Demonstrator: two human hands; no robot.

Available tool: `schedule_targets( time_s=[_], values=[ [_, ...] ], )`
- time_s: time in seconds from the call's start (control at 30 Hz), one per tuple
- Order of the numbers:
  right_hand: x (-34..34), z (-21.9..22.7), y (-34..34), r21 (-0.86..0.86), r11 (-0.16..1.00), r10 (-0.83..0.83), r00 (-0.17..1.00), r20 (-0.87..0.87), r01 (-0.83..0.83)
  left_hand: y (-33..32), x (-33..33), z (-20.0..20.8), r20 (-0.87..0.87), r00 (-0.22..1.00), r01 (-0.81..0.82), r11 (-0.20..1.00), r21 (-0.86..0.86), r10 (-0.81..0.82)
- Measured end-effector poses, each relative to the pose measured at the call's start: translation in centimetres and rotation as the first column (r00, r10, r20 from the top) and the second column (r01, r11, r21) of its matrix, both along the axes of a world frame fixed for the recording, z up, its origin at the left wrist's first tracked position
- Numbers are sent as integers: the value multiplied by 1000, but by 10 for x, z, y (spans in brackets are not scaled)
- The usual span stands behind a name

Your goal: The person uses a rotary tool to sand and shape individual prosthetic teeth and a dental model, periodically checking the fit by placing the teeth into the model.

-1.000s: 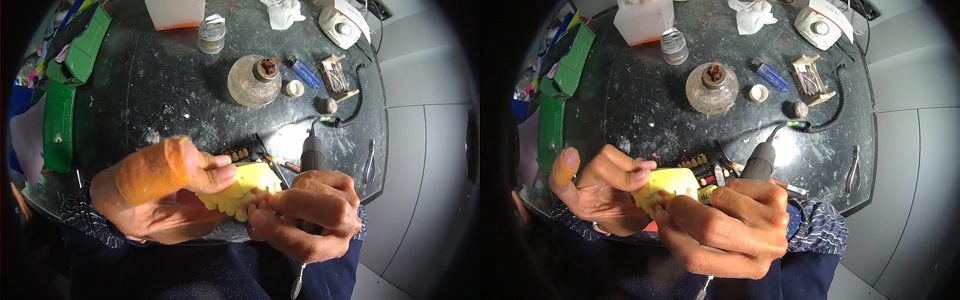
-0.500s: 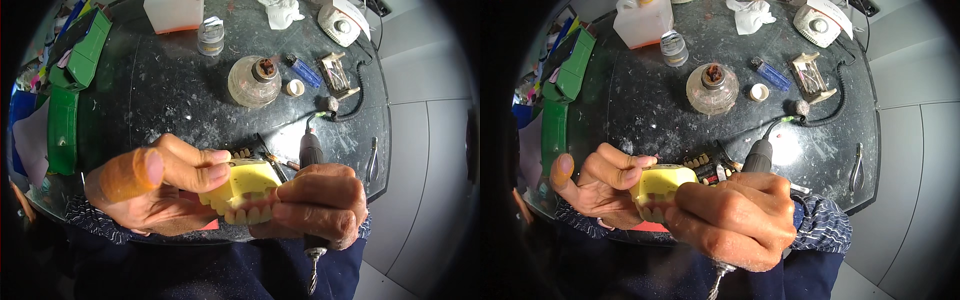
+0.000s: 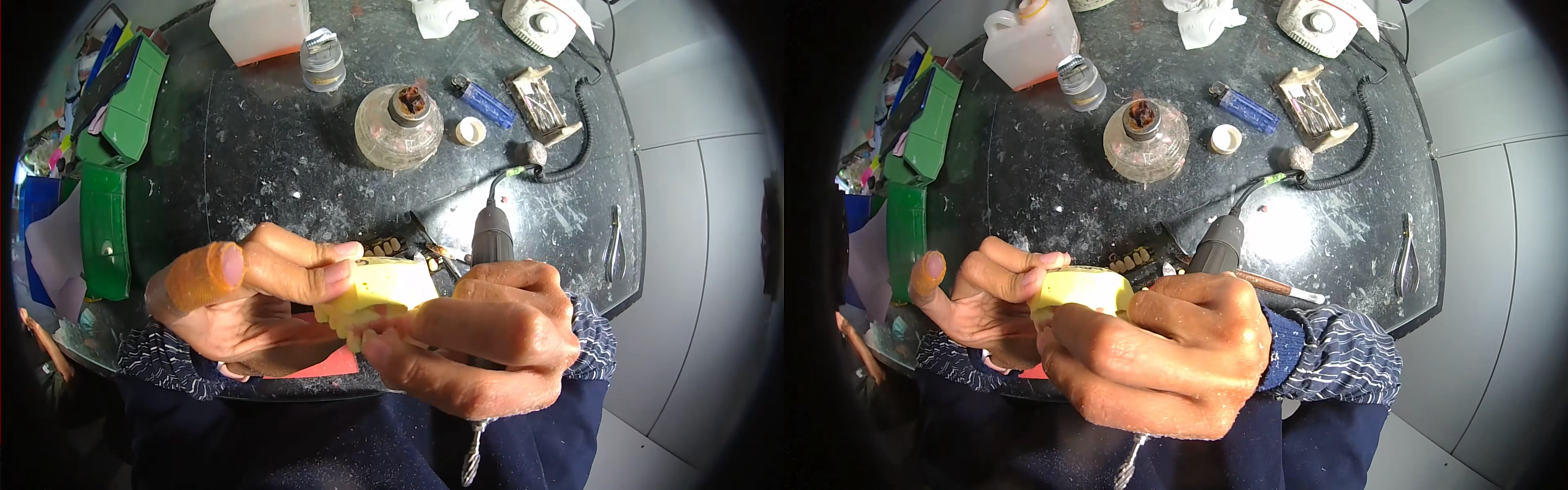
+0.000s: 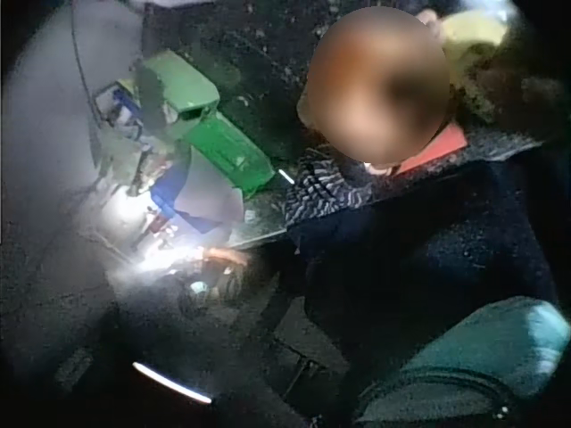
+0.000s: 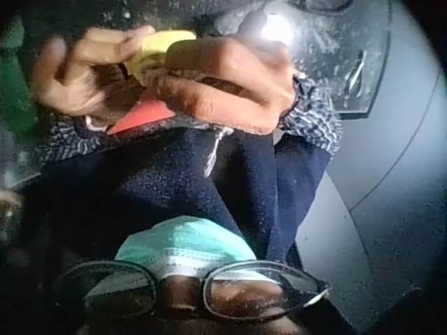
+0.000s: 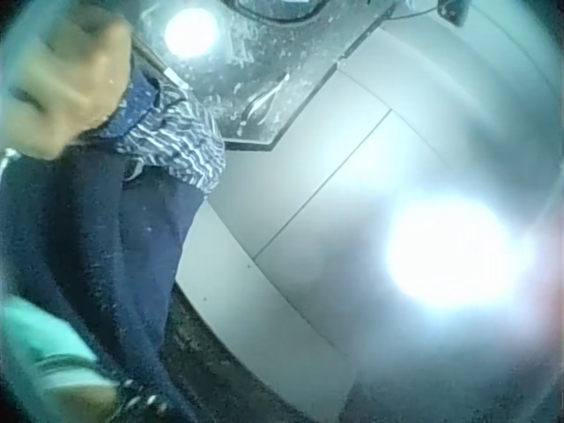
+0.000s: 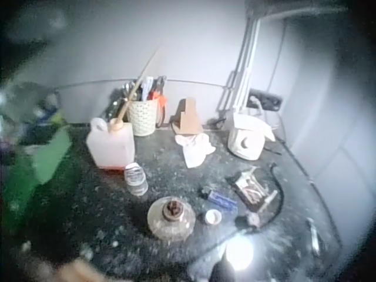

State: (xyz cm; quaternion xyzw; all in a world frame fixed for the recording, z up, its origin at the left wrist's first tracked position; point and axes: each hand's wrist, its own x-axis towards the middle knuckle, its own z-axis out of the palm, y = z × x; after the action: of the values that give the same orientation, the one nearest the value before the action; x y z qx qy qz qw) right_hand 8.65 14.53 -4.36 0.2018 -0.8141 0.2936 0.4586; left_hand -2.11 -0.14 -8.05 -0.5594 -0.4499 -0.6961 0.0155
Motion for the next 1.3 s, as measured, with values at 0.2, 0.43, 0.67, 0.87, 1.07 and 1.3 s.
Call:
schedule_targets(
  time_s=[0.2, 0.43, 0.67, 0.87, 1.07, 1.3],
  values=[
    [-1, 1, 1, 42, 999, 30, 999, -15, -29, 5, 7, -4, -59, 978, -197, 980, 21, 198],
    [-3, -2, 5, 62, 997, 54, 999, -1, -54, -3, -5, 0, -45, 999, 11, 1000, -15, -11],
    [-2, 2, 10, 90, 994, 64, 996, 63, -70, 7, 13, 0, 26, 965, -260, 966, -5, 260],
    [-2, 1, 10, 34, 992, 114, 985, 128, -119, 8, 22, 3, 146, 899, -412, 911, -37, 412],
    [1, 3, 6, -4, 998, 62, 991, 118, -62, 6, 25, 12, 266, 878, -373, 916, -144, 399],
    [-4, 6, 6, 29, 1000, 2, 984, 176, -8, 1, 21, 21, 421, 848, -190, 927, -324, 321]
  ],
)
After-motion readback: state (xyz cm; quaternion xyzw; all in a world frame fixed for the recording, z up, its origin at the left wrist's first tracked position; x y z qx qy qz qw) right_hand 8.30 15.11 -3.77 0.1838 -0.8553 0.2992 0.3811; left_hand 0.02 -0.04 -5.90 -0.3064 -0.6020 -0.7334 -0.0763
